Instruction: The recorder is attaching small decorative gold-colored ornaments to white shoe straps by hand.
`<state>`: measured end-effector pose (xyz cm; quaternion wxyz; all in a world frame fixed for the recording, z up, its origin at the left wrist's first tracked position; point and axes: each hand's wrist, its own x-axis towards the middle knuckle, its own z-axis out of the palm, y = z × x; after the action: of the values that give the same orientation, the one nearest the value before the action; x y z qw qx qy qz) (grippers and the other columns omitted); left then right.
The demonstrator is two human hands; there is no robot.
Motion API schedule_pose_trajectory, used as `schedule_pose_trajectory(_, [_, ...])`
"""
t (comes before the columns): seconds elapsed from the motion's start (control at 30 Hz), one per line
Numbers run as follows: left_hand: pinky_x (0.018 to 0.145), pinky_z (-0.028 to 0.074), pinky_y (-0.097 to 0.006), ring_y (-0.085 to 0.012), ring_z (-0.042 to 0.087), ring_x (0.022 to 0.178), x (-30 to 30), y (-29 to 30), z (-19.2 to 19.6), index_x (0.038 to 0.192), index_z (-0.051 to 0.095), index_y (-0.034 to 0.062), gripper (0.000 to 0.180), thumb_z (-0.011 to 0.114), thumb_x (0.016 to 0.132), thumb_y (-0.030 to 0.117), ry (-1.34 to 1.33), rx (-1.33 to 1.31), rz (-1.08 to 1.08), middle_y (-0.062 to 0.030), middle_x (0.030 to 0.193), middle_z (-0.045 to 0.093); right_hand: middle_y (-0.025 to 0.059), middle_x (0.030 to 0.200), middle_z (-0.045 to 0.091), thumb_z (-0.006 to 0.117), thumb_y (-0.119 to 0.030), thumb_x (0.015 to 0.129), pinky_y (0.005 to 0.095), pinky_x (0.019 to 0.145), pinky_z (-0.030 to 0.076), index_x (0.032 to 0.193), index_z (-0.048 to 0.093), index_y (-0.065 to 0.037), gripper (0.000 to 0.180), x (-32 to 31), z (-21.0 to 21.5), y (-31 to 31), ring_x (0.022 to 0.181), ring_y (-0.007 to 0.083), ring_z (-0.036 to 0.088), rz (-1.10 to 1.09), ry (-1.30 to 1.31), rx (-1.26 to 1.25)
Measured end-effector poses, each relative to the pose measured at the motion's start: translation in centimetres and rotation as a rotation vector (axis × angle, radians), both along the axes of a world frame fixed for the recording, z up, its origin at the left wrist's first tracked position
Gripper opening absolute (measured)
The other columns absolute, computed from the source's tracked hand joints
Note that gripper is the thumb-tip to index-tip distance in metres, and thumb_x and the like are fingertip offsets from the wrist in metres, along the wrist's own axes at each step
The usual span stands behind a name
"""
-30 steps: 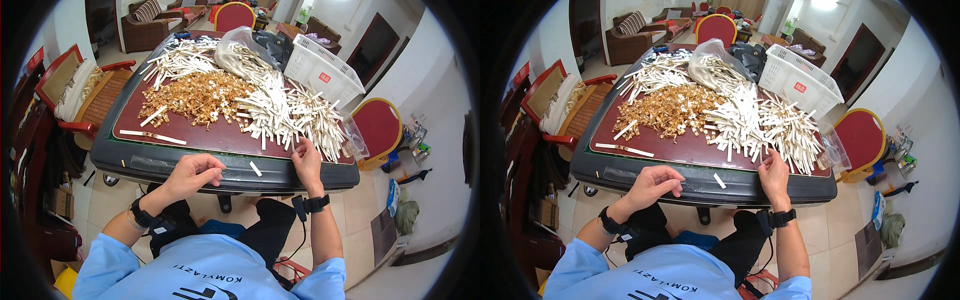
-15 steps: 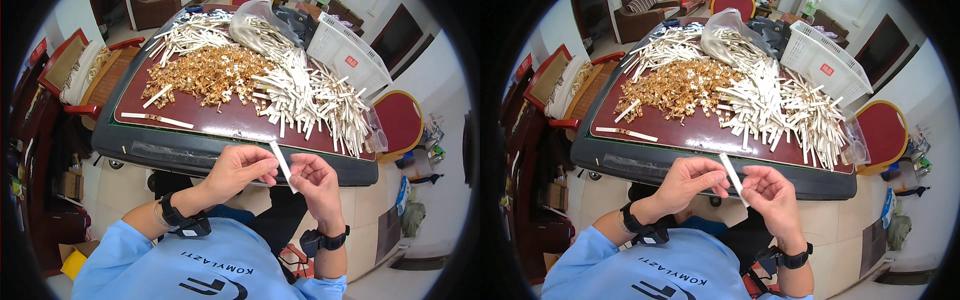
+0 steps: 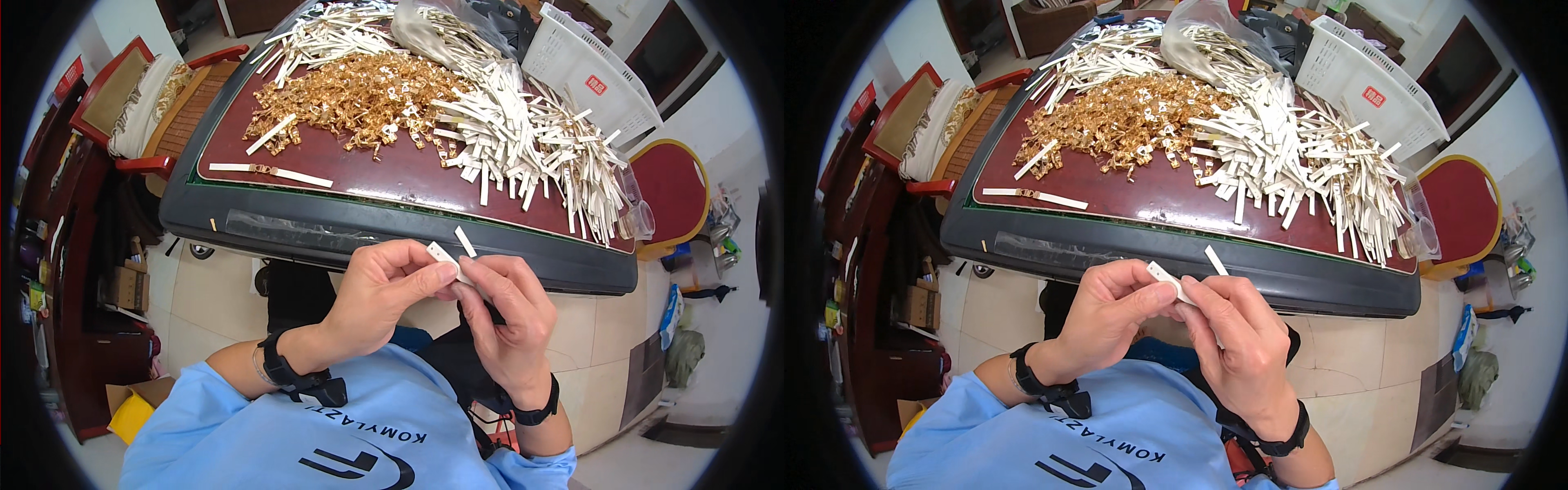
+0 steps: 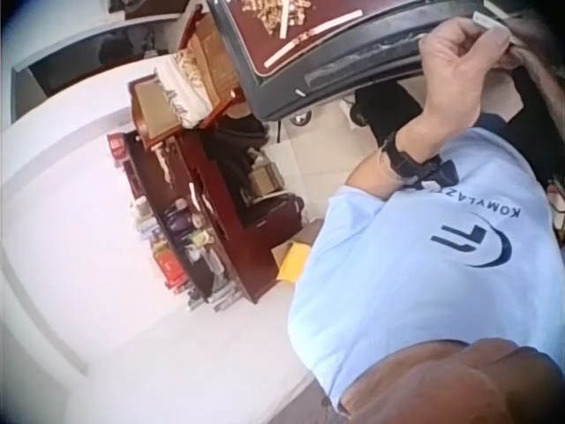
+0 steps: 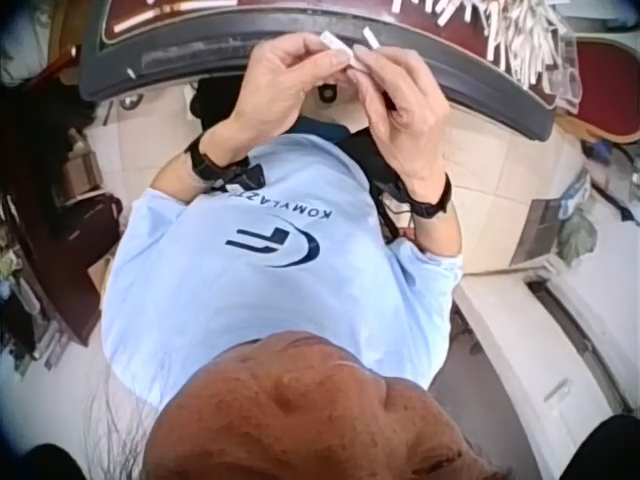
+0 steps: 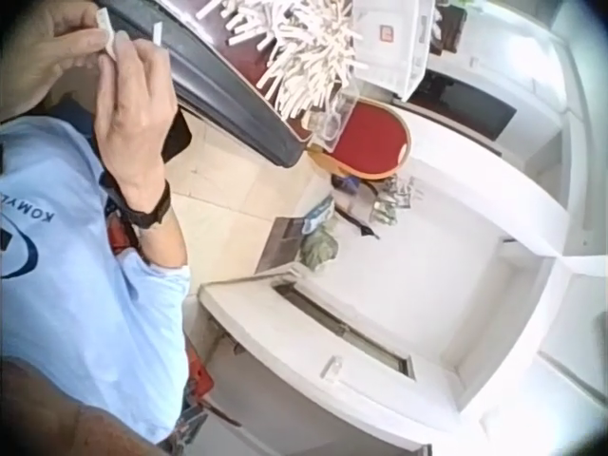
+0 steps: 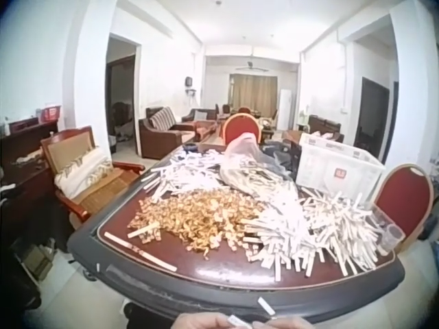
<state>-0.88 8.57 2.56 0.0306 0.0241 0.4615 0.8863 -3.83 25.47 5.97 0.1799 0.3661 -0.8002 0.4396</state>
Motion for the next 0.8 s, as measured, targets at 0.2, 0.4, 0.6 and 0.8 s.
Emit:
schedule_pose_trajectory(0.2, [0.085, 0.05, -0.029, -0.0136, 0.062, 0.093, 0.5, -0.6, 0.7, 0.099, 0.068, -0.0026, 0.011, 0.059, 0.094, 0.002, 0.092, -0.016, -0.039, -0.0108, 0.105, 0.065, 0.0112, 0.085, 0.064, 0.073, 0.007, 0.075, 0.0283, 0.051, 0.048, 0.099, 0.068, 0.002, 0.025, 0.5, 0.6, -0.2, 0.061, 0.0185, 0.062, -0.027, 0.043, 0.005])
schedule_pose_trajectory(0.4, [0.082, 0.049, -0.028, -0.0139, 0.061, 0.09, 0.4, -1.0, 0.2, 0.096, 0.07, -0.0016, 0.01, 0.061, 0.092, 0.002, 0.159, -0.076, -0.019, -0.0083, 0.102, 0.062, 0.0109, 0.083, 0.063, 0.072, 0.008, 0.075, 0.028, 0.051, 0.047, 0.095, 0.068, 0.002, 0.022, 0.4, 1.3, -0.4, 0.06, 0.0191, 0.061, 0.004, 0.026, 0.034])
schedule_pose_trajectory(0.6, [0.08, 0.05, -0.028, -0.0137, 0.062, 0.087, -0.7, -1.8, 0.1, 0.096, 0.069, -0.003, 0.01, 0.061, 0.093, 0.001, 0.169, -0.117, -0.042, -0.0079, 0.101, 0.062, 0.0098, 0.079, 0.065, 0.069, 0.005, 0.08, 0.0256, 0.052, 0.048, 0.096, 0.068, 0.001, 0.016, 0.0, 1.1, -0.6, 0.061, 0.0163, 0.063, 0.039, -0.295, -0.039])
schedule_pose_trajectory(0.8, [0.076, 0.051, -0.028, -0.0123, 0.062, 0.083, -1.8, -2.3, -0.4, 0.097, 0.067, -0.0041, 0.009, 0.062, 0.091, 0.002, 0.097, -0.373, -0.103, -0.0071, 0.095, 0.065, 0.0076, 0.076, 0.067, 0.066, -0.001, 0.088, 0.023, 0.053, 0.048, 0.096, 0.069, 0.002, 0.009, -1.0, -0.7, -0.5, 0.06, 0.0109, 0.064, 0.031, -0.693, -0.117])
